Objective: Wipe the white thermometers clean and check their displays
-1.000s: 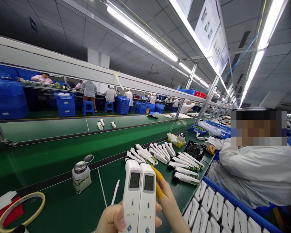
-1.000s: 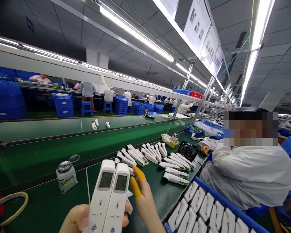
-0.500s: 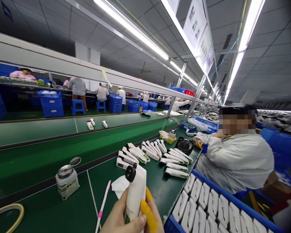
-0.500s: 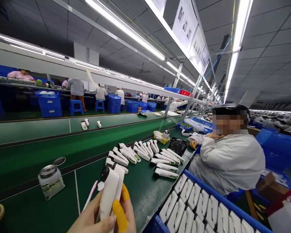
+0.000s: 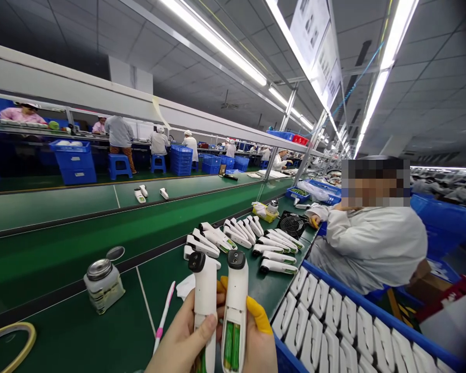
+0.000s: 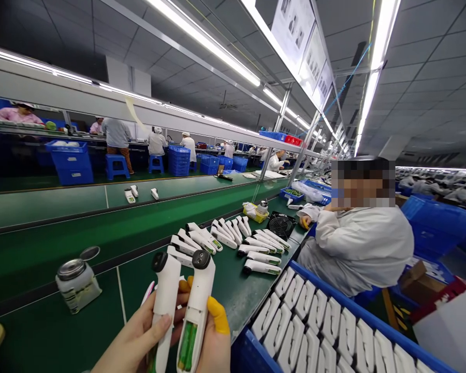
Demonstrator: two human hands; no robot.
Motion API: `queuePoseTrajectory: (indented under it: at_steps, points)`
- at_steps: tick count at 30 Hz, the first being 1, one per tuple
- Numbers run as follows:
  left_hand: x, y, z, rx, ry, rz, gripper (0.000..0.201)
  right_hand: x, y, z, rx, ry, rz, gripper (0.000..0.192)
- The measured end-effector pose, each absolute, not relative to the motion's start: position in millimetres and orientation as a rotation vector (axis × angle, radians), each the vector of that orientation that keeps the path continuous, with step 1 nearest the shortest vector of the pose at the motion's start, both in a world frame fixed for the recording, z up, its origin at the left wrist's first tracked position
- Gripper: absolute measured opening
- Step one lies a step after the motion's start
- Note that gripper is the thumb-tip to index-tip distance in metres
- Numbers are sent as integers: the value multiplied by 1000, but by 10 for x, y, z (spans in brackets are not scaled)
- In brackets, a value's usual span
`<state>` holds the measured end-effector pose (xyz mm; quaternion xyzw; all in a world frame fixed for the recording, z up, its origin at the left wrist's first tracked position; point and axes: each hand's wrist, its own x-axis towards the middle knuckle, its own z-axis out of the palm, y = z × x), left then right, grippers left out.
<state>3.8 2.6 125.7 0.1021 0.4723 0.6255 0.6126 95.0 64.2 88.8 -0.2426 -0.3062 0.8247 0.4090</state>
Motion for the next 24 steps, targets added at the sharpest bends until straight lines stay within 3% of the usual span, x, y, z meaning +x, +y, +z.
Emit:
queuePoseTrajectory:
  at_steps: [8,12,20,24]
  points:
    - [44,-6,1282,126,996,1496,89,942,666,849,-527,-403,2288,14]
    - [44,-46,1301,95,1003,1477,94,946,647,977,-459,-525,2417,39]
    - [-31,-84,1198,98,924,1508,57,976,629,964,-477,-472,2422,43]
    - [-21,-92,1184,115,886,1542,50,974,647,984,-428,-431,2508,42]
